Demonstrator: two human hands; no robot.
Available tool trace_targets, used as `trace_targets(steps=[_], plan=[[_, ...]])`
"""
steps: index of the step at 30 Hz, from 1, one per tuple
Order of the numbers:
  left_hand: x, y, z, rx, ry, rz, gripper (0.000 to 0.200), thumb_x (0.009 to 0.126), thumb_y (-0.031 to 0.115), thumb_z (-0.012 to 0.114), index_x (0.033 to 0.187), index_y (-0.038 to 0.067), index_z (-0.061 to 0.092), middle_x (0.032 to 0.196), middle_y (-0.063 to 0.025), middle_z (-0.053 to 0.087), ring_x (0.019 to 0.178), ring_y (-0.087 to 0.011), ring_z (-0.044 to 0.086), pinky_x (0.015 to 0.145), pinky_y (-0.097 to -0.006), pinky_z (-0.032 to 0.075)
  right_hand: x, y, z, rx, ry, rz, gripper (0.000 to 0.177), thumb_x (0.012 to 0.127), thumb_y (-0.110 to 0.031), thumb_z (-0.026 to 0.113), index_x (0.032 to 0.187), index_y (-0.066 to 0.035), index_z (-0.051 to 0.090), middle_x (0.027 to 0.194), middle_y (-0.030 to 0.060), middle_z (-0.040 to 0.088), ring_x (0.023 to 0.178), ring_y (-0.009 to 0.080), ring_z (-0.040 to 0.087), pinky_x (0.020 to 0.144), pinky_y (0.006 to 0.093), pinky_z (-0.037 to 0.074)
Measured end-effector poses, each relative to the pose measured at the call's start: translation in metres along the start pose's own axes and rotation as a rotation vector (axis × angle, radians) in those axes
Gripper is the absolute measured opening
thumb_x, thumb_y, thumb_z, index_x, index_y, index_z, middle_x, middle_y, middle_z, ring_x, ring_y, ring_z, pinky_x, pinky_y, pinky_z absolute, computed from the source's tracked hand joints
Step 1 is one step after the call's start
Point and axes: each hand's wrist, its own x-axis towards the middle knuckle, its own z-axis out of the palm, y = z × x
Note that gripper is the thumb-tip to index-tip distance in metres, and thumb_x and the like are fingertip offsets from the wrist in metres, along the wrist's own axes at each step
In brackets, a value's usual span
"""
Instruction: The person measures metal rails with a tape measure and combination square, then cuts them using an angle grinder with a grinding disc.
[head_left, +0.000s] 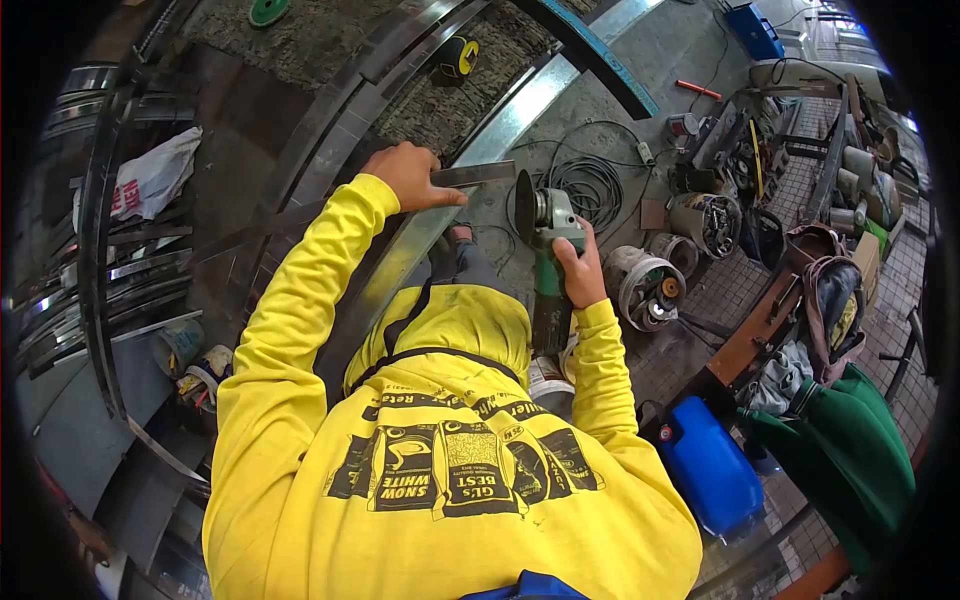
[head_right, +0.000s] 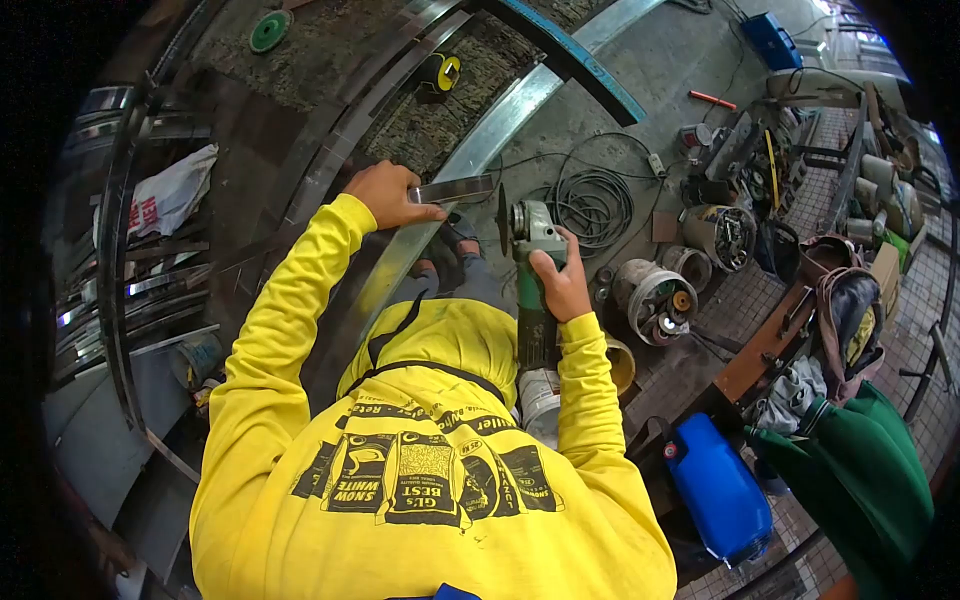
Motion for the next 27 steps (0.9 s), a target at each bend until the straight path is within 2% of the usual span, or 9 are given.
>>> trace_targets(steps=[5, 9, 14, 21, 24, 27], plan=[[0.001, 0.008, 0.006, 0.013, 0.001, -0.001, 0.089, 0.074, 0.08, 0.072, 0.112, -0.001, 0.078, 0.098, -0.0258, 0.075, 0.094, -0.0399, 0.074, 0.09, -0.0461, 0.058, 0.006, -0.009, 0.006, 0.063, -0.009, 0.019, 0.072, 0.093, -0.044, 0.074, 0.143, -0.001, 0.045, 0.118, 0.0131, 0.063, 0.102, 0.0203, 0.061, 0.092, 0.0331, 0.05], [0.003, 0.011, 0.004, 0.041, -0.036, -0.003, 0.091, 0.075, 0.082, 0.07, 0.111, -0.002, 0.077, 0.095, -0.0266, 0.075, 0.093, -0.0404, 0.074, 0.089, -0.0465, 0.058, 0.009, -0.005, -0.001, 0.002, -0.017, -0.026, 0.071, 0.094, -0.043, 0.075, 0.143, -0.002, 0.044, 0.119, 0.0131, 0.063, 0.104, 0.02, 0.061, 0.093, 0.0332, 0.05], [0.004, 0.01, 0.005, 0.034, -0.014, 0.001, 0.092, 0.074, 0.084, 0.069, 0.104, -0.003, 0.078, 0.09, -0.0265, 0.074, 0.09, -0.0413, 0.074, 0.086, -0.0477, 0.059, 0.005, -0.009, -0.008, -0.094, -0.042, -0.102, 0.071, 0.094, -0.043, 0.075, 0.143, -0.002, 0.044, 0.121, 0.0133, 0.064, 0.106, 0.0196, 0.061, 0.094, 0.0329, 0.05], [0.004, 0.009, 0.011, 0.067, 0.022, 0.019, 0.094, 0.073, 0.087, 0.067, 0.1, -0.002, 0.079, 0.088, -0.0261, 0.074, 0.088, -0.0418, 0.074, 0.085, -0.0486, 0.059, 0.021, -0.027, -0.011, -0.107, -0.084, -0.057, 0.073, 0.094, -0.046, 0.073, 0.144, -0.002, 0.044, 0.121, 0.0125, 0.064, 0.107, 0.0191, 0.059, 0.095, 0.0331, 0.049], [0.0, 0.015, 0.004, 0.078, -0.02, -0.015, 0.084, 0.077, 0.081, 0.069, 0.098, 0.0, 0.079, 0.094, -0.0229, 0.075, 0.091, -0.0395, 0.074, 0.087, -0.0472, 0.059, 0.022, -0.016, -0.014, 0.0, -0.119, -0.016, 0.072, 0.094, -0.045, 0.073, 0.144, -0.003, 0.044, 0.121, 0.0121, 0.063, 0.107, 0.0192, 0.059, 0.095, 0.033, 0.048], [-0.002, 0.016, 0.001, 0.07, -0.033, -0.015, 0.084, 0.077, 0.081, 0.068, 0.098, 0.0, 0.079, 0.094, -0.023, 0.075, 0.091, -0.0394, 0.074, 0.087, -0.0468, 0.059, 0.017, -0.008, -0.016, -0.002, -0.117, -0.003, 0.072, 0.093, -0.045, 0.074, 0.145, -0.003, 0.044, 0.122, 0.012, 0.063, 0.107, 0.0194, 0.059, 0.095, 0.0325, 0.048]])
